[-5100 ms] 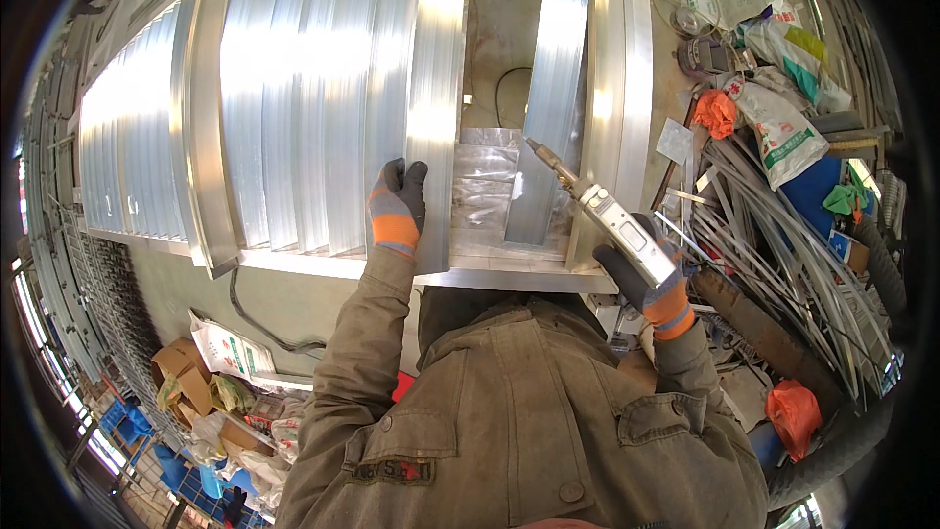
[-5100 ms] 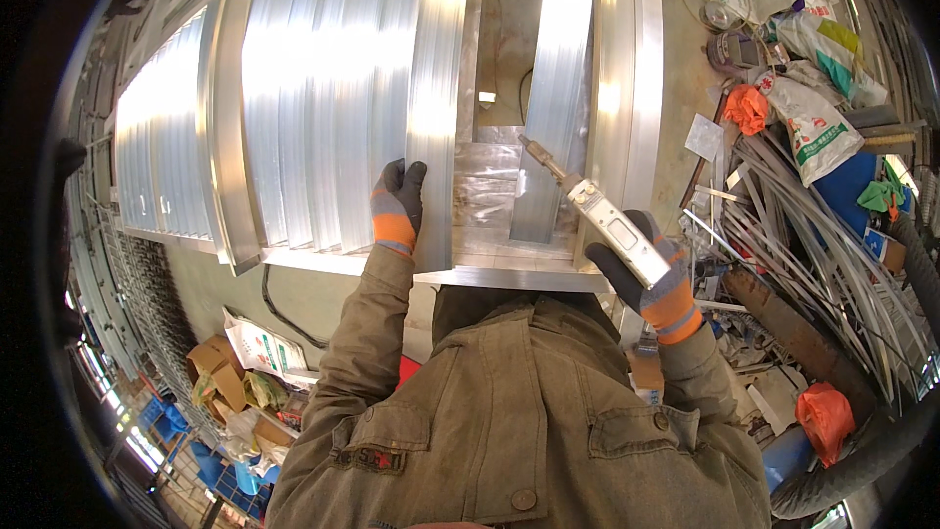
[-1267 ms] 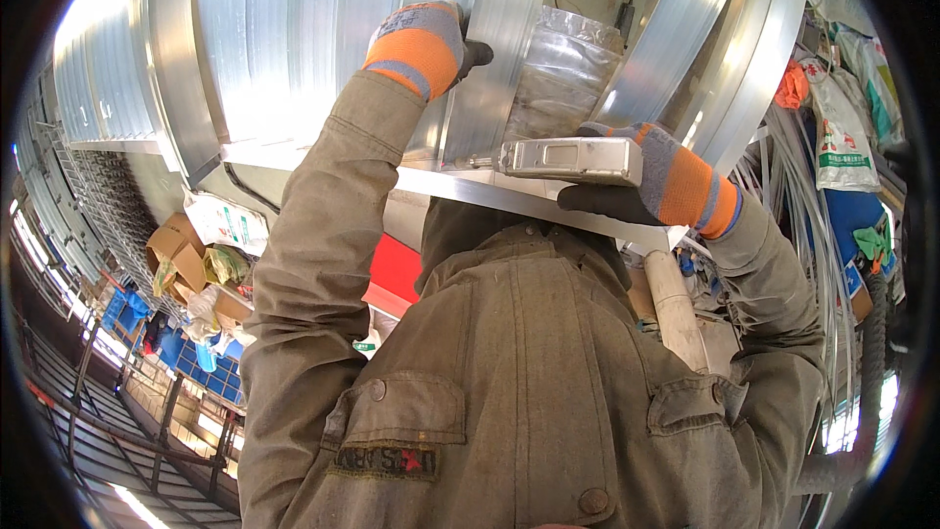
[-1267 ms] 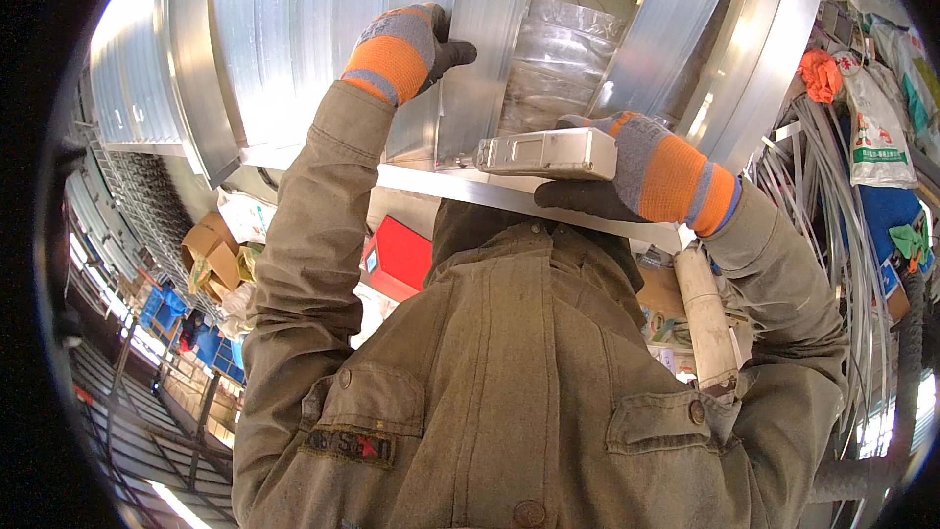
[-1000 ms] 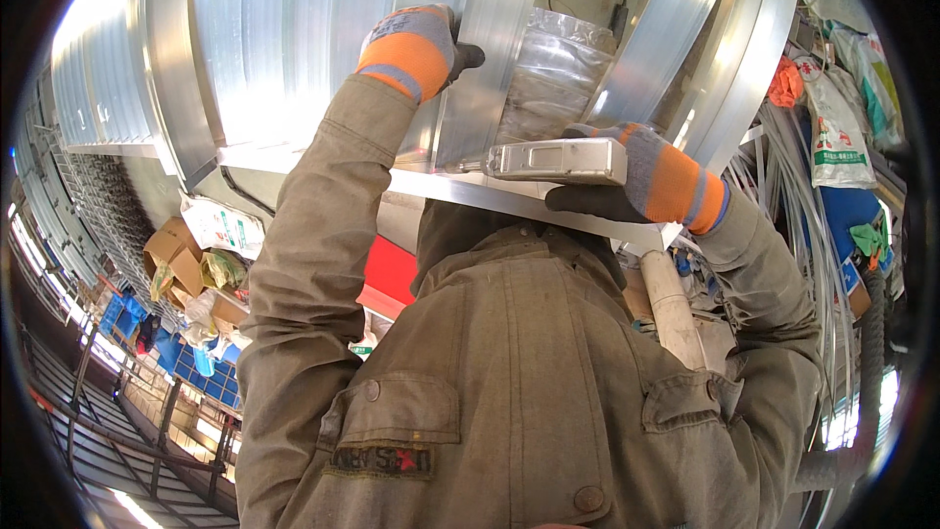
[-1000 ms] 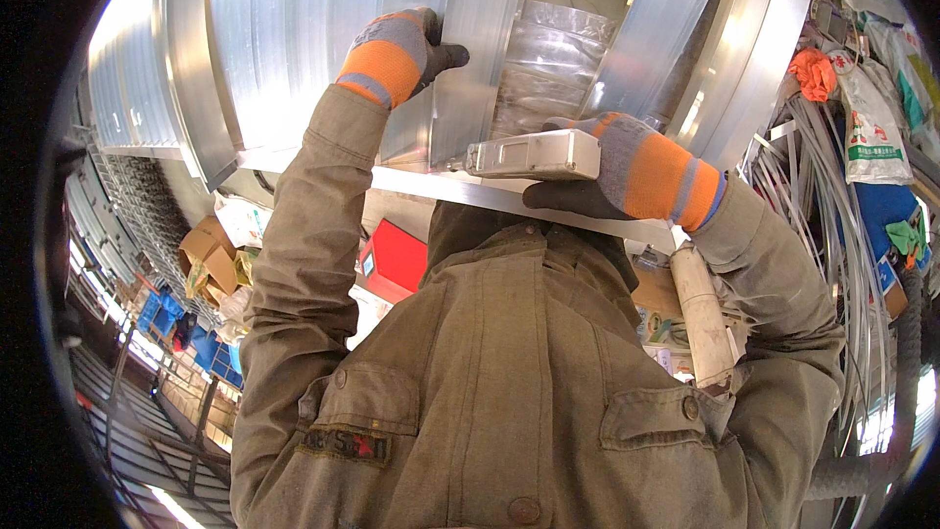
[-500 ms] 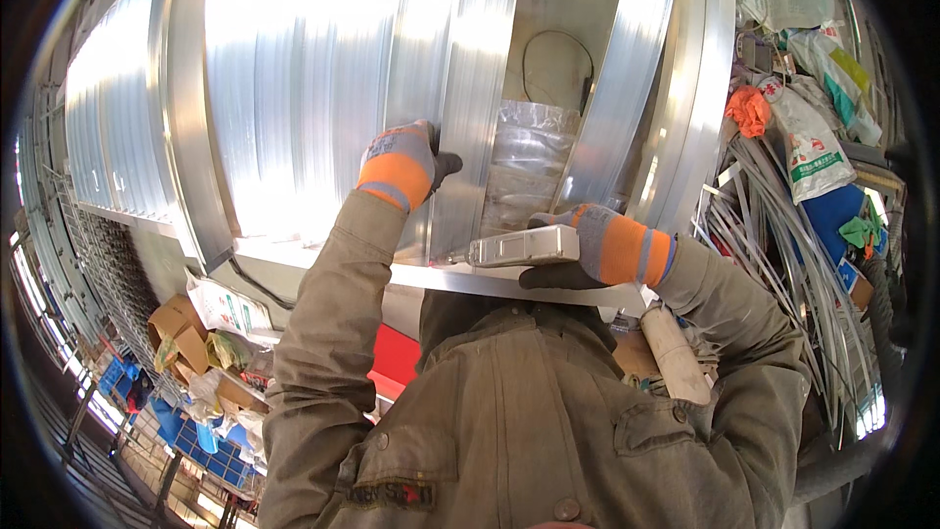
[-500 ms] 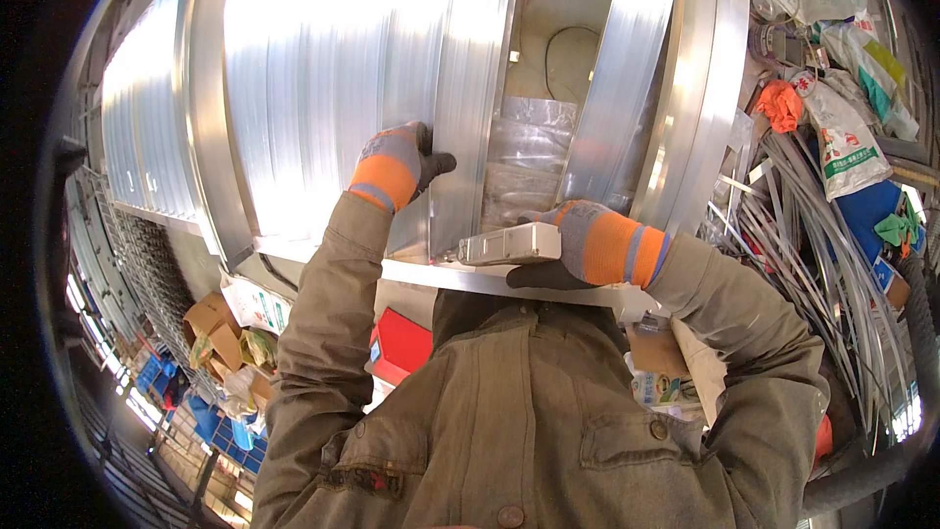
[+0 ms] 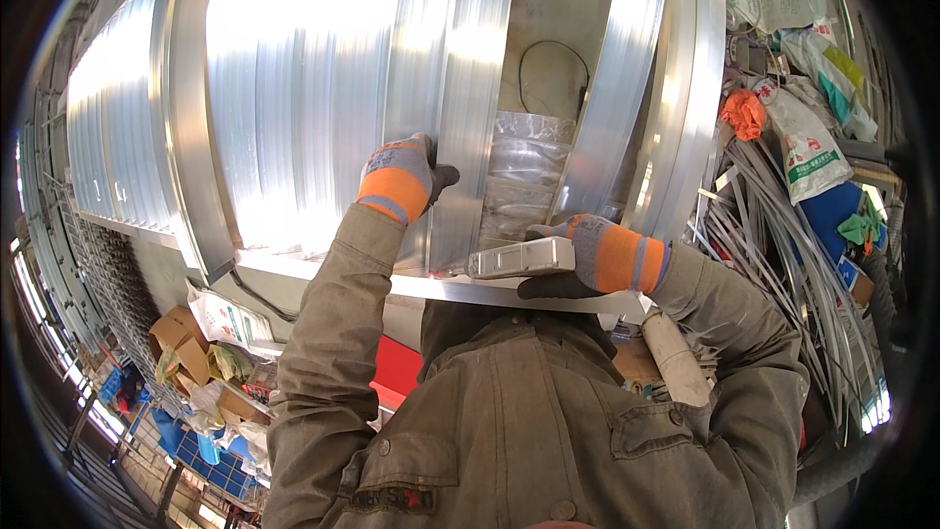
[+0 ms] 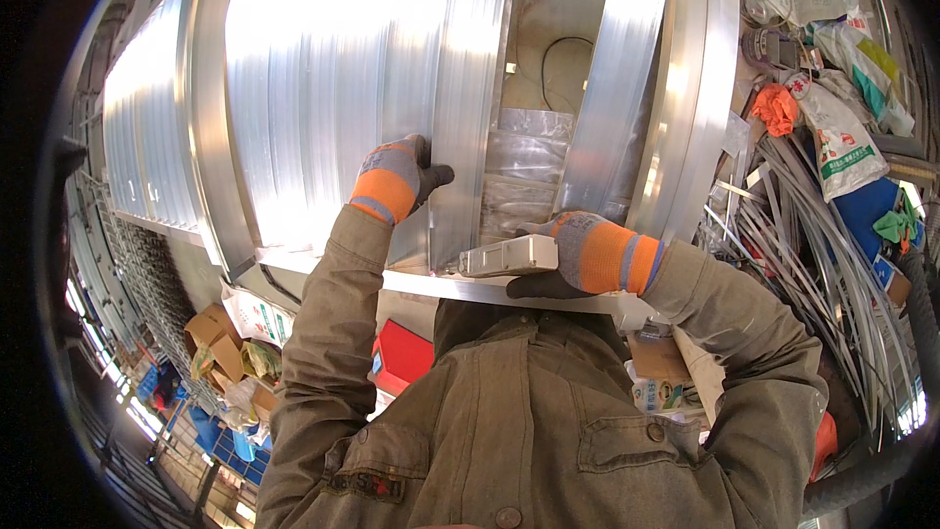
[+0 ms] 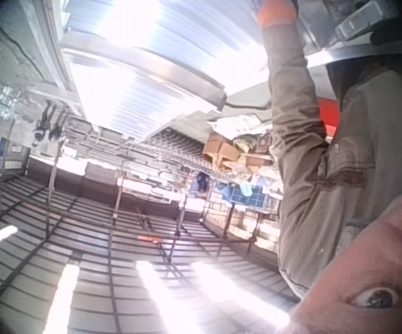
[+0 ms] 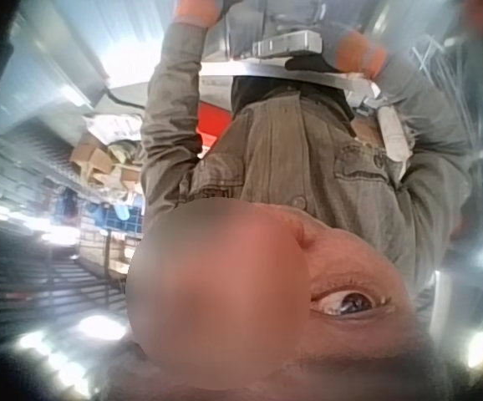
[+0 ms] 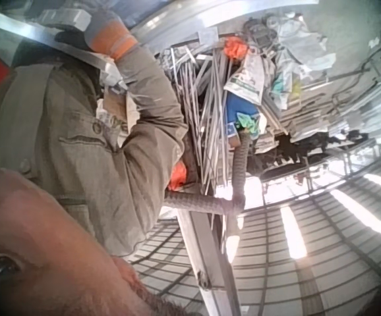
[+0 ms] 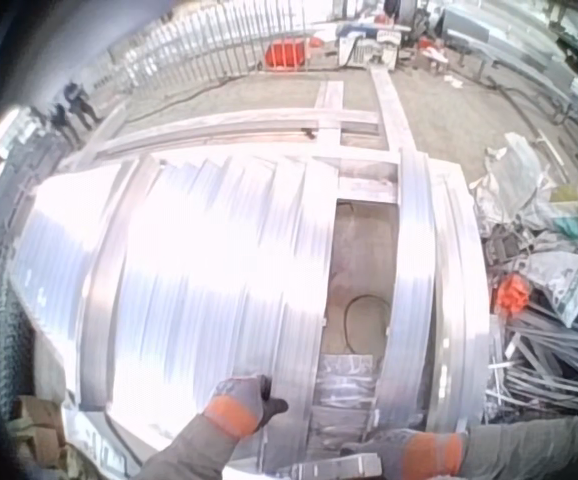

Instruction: The person welds seams on a large corrugated metal panel using a handheld welding torch. They repeatedly position the torch, weld short sections, and reposition the panel to continue along the seam. The person wears gloves and a protective jacket while working in a workshop.

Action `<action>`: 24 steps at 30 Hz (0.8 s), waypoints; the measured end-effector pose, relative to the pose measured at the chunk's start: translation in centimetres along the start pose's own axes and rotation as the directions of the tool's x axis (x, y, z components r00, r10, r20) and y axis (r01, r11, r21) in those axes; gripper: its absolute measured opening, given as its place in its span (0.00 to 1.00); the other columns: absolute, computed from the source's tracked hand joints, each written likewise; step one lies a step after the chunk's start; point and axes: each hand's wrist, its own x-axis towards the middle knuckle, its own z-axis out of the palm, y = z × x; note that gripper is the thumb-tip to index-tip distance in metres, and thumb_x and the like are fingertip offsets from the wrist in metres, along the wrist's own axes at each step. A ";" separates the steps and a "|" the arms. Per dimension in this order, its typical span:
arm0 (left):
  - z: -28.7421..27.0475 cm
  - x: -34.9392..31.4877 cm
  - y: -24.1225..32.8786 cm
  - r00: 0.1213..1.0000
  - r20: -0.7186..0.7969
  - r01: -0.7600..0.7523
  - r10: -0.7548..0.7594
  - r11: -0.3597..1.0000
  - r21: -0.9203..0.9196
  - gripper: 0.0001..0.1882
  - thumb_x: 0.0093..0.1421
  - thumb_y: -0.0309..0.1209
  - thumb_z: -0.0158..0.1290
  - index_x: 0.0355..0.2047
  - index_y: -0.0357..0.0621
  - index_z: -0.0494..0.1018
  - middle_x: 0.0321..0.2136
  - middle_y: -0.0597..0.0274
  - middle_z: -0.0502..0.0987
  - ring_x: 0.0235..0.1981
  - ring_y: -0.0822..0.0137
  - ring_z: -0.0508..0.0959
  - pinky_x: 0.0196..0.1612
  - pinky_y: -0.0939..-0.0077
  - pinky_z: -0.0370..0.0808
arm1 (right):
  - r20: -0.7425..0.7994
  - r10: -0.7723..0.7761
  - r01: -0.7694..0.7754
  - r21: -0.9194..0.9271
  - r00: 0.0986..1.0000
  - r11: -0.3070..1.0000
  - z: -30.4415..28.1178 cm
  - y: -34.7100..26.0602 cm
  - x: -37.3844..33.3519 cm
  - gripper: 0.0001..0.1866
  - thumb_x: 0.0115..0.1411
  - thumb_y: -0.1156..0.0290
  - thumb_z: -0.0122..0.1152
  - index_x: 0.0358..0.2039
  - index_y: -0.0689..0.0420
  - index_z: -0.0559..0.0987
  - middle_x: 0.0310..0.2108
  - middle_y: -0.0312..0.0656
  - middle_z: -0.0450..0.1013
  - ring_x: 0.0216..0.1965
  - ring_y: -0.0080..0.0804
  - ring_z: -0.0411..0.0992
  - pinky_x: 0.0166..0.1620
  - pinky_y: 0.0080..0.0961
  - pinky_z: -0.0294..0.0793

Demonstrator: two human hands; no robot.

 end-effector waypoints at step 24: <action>1.3 0.7 -1.0 0.998 -0.053 0.039 -0.042 0.997 -0.064 0.32 0.65 0.55 0.73 0.56 0.40 0.82 0.44 0.46 0.88 0.47 0.46 0.87 0.52 0.51 0.83 | -0.027 0.010 -0.007 0.101 1.000 0.995 0.6 1.2 -0.1 0.37 0.70 0.40 0.75 0.65 0.57 0.81 0.46 0.49 0.88 0.44 0.49 0.85 0.52 0.38 0.84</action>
